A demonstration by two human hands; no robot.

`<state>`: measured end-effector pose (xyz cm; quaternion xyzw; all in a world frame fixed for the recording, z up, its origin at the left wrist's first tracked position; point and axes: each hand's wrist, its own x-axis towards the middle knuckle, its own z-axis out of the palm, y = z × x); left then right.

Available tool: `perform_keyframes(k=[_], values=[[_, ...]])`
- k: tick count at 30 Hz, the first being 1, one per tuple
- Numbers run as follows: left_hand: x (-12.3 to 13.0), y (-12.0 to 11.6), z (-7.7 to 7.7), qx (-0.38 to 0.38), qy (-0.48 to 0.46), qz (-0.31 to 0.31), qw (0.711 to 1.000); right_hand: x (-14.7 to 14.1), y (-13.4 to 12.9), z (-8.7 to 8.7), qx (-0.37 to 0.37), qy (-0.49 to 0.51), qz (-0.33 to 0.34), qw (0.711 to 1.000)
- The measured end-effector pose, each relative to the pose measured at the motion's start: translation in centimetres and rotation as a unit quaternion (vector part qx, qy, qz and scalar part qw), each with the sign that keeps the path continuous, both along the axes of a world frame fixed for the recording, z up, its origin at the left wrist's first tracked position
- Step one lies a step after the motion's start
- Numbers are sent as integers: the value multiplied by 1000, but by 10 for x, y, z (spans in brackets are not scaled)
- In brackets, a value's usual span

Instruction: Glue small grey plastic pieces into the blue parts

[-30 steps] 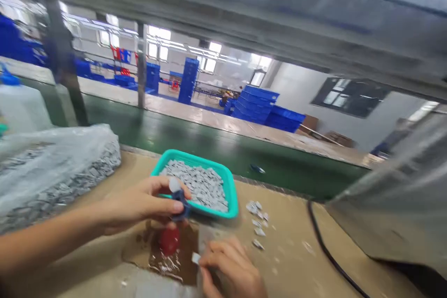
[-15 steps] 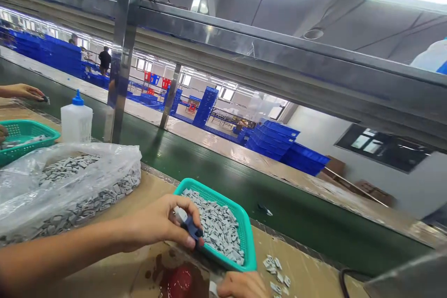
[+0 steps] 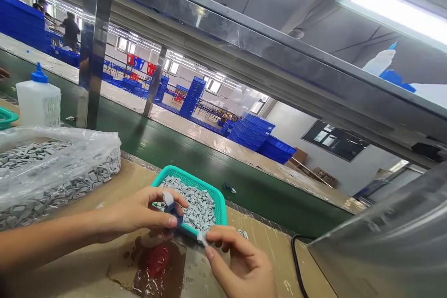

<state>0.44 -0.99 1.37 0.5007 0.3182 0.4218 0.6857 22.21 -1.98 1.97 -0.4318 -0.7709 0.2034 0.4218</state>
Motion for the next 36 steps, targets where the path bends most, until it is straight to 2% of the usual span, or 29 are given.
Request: perform_keyframes(k=[2, 5, 8, 10, 12, 14, 16, 19, 25, 29, 32, 36], values=[[-1, 0, 0, 6, 21, -3, 1000, -5, -1, 6, -12, 18, 0, 1000], [-1, 1, -1, -11, 0, 3, 1000, -10, 0, 2, -26, 15, 4, 1000], [1, 1, -3, -77, -63, -5, 995, -11, 0, -5, -59, 59, 7, 996], [3, 1, -4, -108, -69, -5, 992, -12, -1, -4, -84, 115, 6, 990], [5, 0, -5, -83, -42, -2, 996, -17, -2, 0, -92, 161, 2, 983], [6, -2, -6, -26, 9, 5, 1000, -24, -3, 7, -86, 186, 0, 979], [6, -2, -6, 13, 56, 15, 998, -32, -4, 12, -77, 188, 1, 979], [6, -2, -7, 28, 90, 13, 995, -40, -4, 15, -76, 168, 10, 983], [8, -1, -10, 43, 94, 8, 995, -40, -2, 8, -54, 131, 15, 990], [9, -3, -8, 42, 71, 17, 996, -40, -2, 2, -28, 117, 44, 992], [11, -5, -7, 49, 49, 44, 997, -40, -5, -4, 9, 117, 58, 991], [16, -8, -8, 38, 0, 68, 997, -40, -6, -10, 71, 102, 45, 991]])
